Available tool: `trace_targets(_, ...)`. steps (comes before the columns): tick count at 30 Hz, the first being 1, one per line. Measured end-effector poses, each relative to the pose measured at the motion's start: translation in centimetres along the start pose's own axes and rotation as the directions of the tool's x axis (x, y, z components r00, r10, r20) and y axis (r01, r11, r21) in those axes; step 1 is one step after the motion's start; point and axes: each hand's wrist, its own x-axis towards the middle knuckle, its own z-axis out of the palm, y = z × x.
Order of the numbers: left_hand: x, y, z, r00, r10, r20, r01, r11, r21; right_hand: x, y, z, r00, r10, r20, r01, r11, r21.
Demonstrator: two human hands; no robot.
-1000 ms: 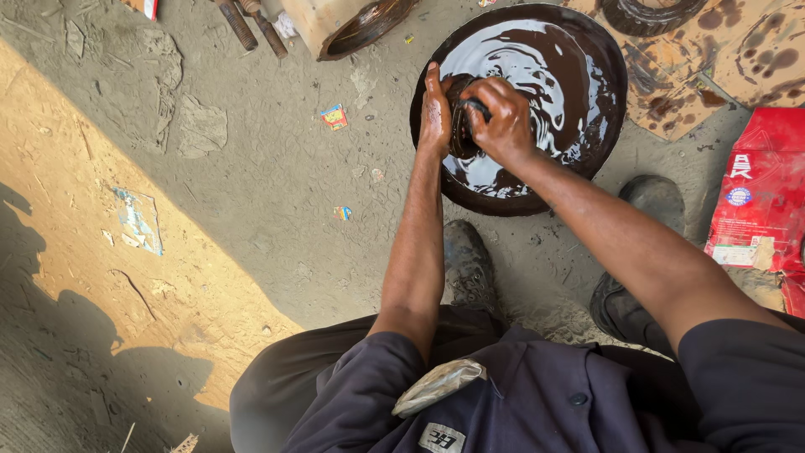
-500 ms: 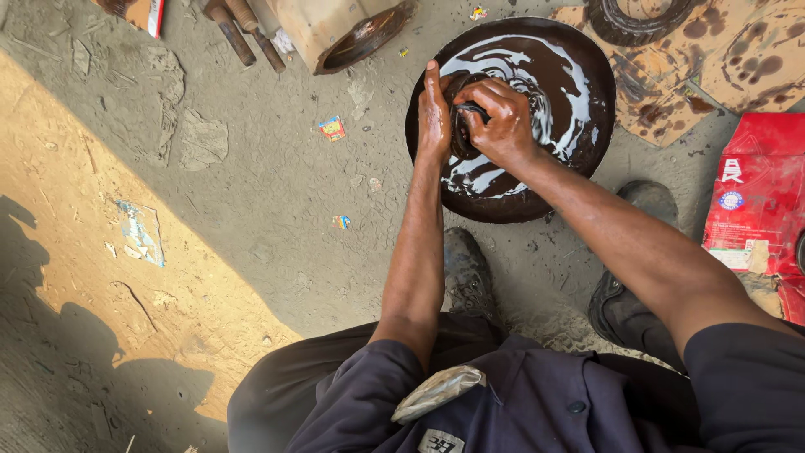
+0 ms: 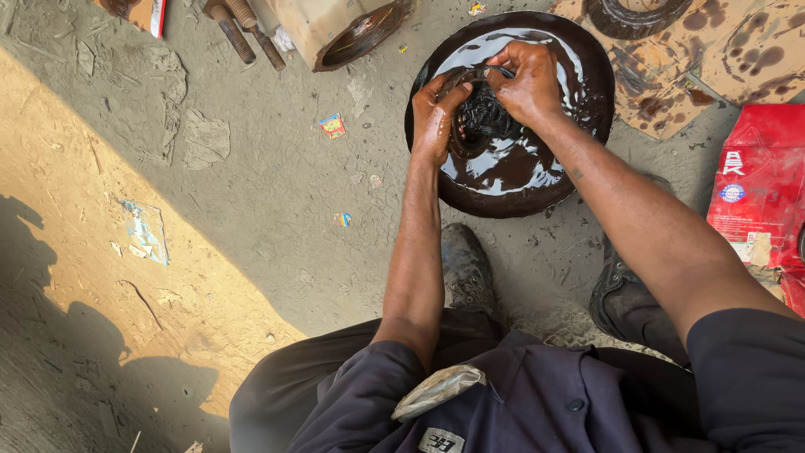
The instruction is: The person scrubs a metal bearing with a rag in a shallow pan of dark liquid, repeatedly rotating and rubbing the part to remove grime. The person then lifts the bearing to inspect it.
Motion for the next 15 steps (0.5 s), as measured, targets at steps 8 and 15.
trace_targets(8,0.8,1.6,-0.8,0.998,0.060,0.005,-0.058,0.983,-0.176,-3.5,3.5,1.6,0.929,0.345,0.133,-0.363,0.918,0.159)
trace_targets(15,0.5,1.2,-0.3,0.991,0.037,-0.131,-0.070,0.964,-0.255,-6.6,2.9,3.6,0.985,0.172,-0.002,-0.171,0.981,0.087)
